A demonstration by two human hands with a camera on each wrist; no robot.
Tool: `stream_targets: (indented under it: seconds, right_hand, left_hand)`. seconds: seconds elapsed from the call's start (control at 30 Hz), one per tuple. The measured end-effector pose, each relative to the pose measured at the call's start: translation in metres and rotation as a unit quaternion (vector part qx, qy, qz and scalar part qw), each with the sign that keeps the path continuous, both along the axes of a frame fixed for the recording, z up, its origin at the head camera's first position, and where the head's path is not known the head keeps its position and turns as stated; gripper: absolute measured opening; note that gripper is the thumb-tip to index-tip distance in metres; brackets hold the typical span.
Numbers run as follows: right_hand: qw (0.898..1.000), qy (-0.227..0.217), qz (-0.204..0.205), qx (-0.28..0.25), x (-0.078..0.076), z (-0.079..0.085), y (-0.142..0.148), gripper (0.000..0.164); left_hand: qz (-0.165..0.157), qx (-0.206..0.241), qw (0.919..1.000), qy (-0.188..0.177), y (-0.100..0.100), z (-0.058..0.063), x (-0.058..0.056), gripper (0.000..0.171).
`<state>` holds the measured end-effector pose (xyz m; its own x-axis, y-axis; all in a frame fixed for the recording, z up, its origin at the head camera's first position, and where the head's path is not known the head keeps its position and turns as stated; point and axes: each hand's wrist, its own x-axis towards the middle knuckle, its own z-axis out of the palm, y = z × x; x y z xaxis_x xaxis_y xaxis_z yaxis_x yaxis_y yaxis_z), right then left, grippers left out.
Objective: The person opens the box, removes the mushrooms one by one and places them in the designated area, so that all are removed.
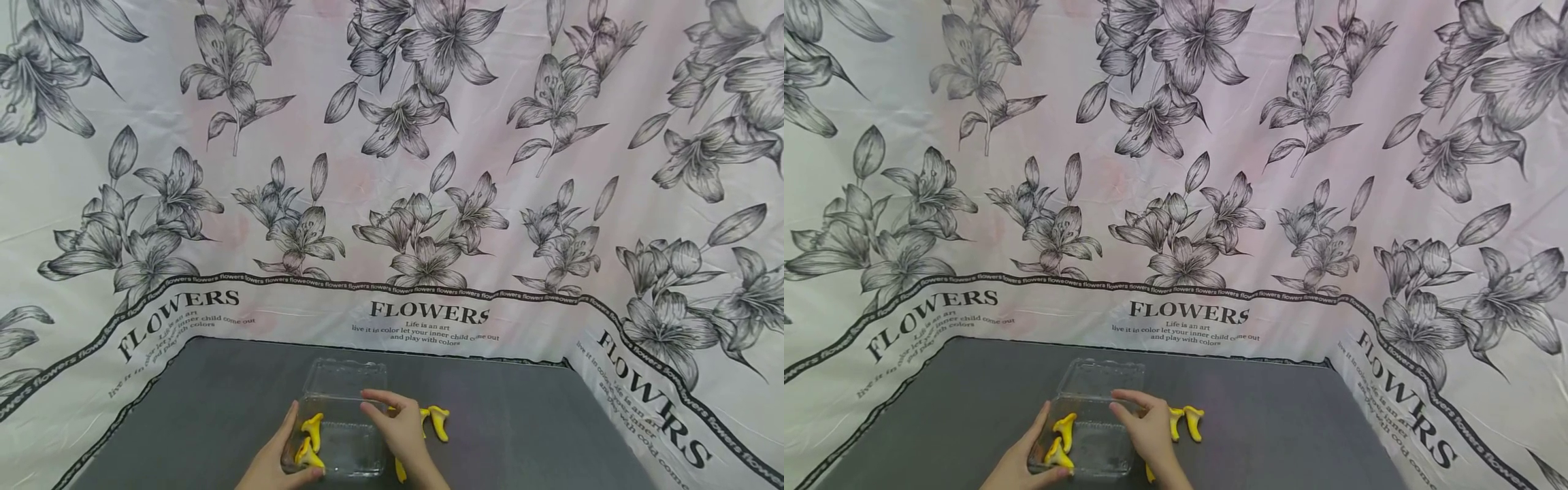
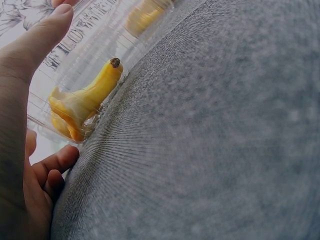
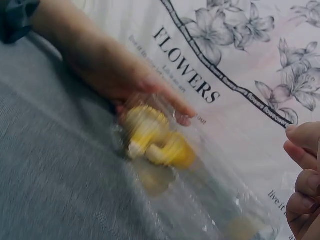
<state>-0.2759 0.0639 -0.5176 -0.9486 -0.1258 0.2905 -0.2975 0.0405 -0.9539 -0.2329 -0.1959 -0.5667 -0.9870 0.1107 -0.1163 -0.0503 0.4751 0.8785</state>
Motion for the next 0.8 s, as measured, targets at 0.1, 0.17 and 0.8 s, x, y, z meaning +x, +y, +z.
stream_targets:
  seconds: [0.1,0.17,0.8]
  right_hand:
    - [1.000,0.002,0.005,0.001,-0.001,0.004,-0.008,0.021]
    - [1.000,0.001,0.017,0.003,-0.002,0.005,-0.014,0.021]
    - [0.983,-0.052,0.147,0.101,-0.011,-0.006,-0.054,0.016]
  left_hand:
    - [0.003,0.003,1.0000,-0.005,0.001,0.002,0.000,0.123]
    - [0.003,0.007,1.0000,-0.004,0.001,0.003,0.000,0.123]
    - [-0.010,-0.003,0.9995,0.031,-0.002,0.000,0.004,0.119]
